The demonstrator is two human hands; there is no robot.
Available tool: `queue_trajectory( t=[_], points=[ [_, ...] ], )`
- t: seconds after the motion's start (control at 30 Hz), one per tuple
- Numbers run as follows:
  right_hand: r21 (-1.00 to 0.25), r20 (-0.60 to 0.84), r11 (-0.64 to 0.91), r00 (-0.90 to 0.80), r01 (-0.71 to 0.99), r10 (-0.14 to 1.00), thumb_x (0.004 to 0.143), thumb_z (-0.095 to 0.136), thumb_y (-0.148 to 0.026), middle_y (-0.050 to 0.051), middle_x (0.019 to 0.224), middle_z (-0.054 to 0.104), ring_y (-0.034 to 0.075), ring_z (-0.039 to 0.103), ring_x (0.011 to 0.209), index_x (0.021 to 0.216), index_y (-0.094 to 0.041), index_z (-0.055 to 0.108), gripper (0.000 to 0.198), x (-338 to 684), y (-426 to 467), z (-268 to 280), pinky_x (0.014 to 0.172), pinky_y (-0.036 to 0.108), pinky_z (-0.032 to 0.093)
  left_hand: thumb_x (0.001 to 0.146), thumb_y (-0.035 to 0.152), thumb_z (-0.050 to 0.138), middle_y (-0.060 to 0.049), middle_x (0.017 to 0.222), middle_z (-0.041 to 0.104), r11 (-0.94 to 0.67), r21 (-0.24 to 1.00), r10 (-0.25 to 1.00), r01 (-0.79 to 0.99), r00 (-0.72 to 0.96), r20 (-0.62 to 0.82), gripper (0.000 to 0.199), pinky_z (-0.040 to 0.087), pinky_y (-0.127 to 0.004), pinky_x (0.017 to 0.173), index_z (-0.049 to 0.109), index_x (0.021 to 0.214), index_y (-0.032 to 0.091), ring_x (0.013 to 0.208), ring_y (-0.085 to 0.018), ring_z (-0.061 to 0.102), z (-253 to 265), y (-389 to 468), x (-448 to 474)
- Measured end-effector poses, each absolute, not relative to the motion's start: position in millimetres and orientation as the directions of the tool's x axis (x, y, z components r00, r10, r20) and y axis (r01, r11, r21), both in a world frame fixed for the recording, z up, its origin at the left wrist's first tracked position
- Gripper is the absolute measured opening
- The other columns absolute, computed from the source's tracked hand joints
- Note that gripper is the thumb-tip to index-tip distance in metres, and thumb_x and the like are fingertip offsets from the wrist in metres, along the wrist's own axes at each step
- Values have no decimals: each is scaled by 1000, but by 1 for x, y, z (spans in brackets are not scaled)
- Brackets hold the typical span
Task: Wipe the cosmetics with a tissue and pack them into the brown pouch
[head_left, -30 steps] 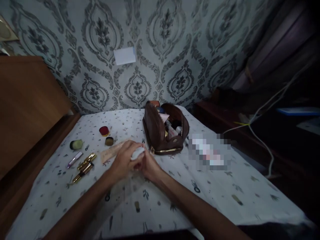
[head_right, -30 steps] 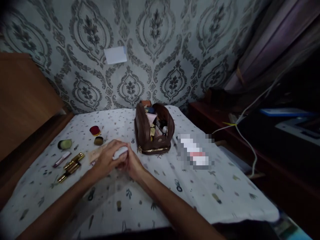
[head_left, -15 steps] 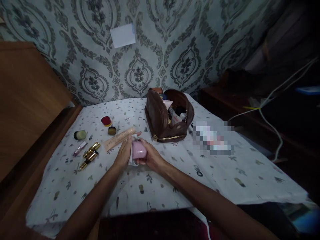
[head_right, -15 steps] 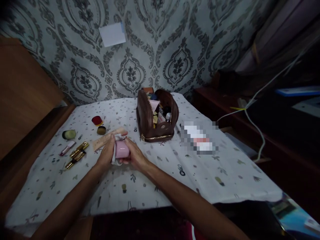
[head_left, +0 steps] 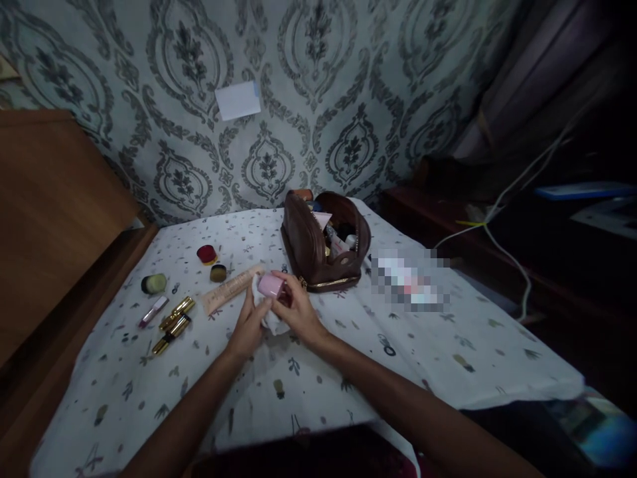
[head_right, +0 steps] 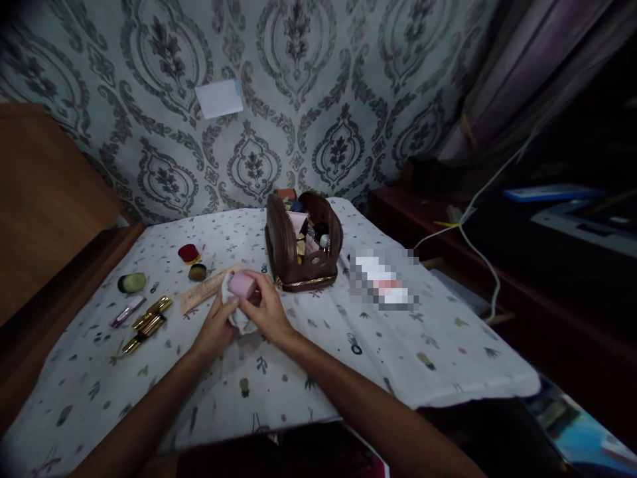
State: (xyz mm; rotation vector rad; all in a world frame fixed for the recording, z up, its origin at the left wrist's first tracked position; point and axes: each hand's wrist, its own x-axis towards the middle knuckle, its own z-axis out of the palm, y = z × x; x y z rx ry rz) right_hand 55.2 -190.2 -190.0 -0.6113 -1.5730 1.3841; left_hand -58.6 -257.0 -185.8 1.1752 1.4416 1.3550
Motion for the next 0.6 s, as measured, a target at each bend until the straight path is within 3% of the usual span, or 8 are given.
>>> queue_trajectory(
  t=[0.07,0.13,0.23,0.3,0.4,0.6],
  points=[
    [-926,373,356,-439,-124,818,79,68,-32,9,125,54,23,54,117,129,-23,54,53,57,-190,-190,99,37,47,90,24,37,-6,161,32,-32,989,981,145,-186,59,74,47,-39,108,6,157,29,142,-21,42,-182,-261,-64],
    [-907,404,414,-431,-75,807,78,68,-29,10,128,53,24,52,120,134,-24,51,59,58,-190,-192,102,40,46,85,19,39,-5,163,27,-83,959,975,270,-177,134,78,42,-38,113,8,157,27,146,-20,35,-178,-264,-68],
    [-908,401,417,-389,-47,829,72,72,-27,11,127,54,24,53,118,133,-21,46,67,59,-188,-195,101,41,46,87,23,42,-9,163,25,-142,888,942,437,-217,257,70,26,-42,122,18,153,21,150,-22,24,-177,-265,-69],
    [-922,374,384,-358,-46,856,69,74,-28,9,119,57,23,57,110,125,-21,48,62,59,-186,-197,97,39,48,91,26,43,-14,160,28,-156,851,923,502,-233,306,63,22,-44,123,22,150,18,150,-24,25,-180,-265,-67],
    [-938,341,337,-347,-73,874,70,75,-33,6,110,59,20,59,101,118,-21,52,54,61,-181,-196,90,35,51,96,30,41,-17,154,38,-166,796,905,582,-230,358,54,29,-46,119,26,146,16,145,-25,35,-185,-266,-66],
    [-923,376,373,-404,-90,834,74,76,-36,9,114,60,22,58,105,126,-18,61,58,68,-179,-187,89,35,50,99,34,37,-16,145,51,-243,691,870,681,-162,466,44,37,-46,114,42,140,16,137,-25,46,-184,-263,-75]
  ],
)
